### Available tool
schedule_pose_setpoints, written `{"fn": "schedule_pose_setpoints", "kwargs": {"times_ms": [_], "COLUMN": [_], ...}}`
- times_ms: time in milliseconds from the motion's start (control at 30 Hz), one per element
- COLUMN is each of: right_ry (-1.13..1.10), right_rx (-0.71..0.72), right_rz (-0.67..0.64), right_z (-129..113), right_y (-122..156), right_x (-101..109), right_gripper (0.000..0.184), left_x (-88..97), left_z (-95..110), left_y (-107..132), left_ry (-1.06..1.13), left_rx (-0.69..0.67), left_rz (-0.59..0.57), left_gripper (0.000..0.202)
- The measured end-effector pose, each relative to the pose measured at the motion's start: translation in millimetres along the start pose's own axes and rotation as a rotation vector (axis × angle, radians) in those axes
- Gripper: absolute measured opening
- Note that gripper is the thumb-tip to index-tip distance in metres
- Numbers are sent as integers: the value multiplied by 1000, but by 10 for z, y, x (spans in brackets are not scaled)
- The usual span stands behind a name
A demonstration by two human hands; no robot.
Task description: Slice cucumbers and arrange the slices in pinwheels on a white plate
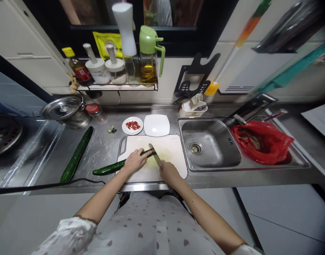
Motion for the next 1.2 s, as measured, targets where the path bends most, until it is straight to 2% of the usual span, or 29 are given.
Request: {"fn": "schedule_pose_setpoints", "kwargs": {"times_ms": [567, 933, 1200], "right_ry": [7, 19, 28], "right_rx": [5, 35, -1], "right_rz": [3, 30, 14], "right_z": [-78, -198, -119], "right_y": [-120, -330, -145], "right_x": [-14, -87, -133], "right_gripper": [26, 31, 27], "left_x": [15, 19, 15], "left_z": [-47, -40, -40], "left_y": [-29, -21, -19], "left_ry": [38, 39, 24], "left_rx": [22, 23, 10], "left_rz": [-36, -37, -31], "left_gripper": [50, 50, 50]}}
Point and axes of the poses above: each hand's wrist, its own y-axis away from the middle knuckle, its own x-axis out of the back of the hand, z = x × y, the point moved 2 cm from there along -y, towards the middle knuckle, and after that the axes turned 14 degrees about z, right-handed, at the moved point
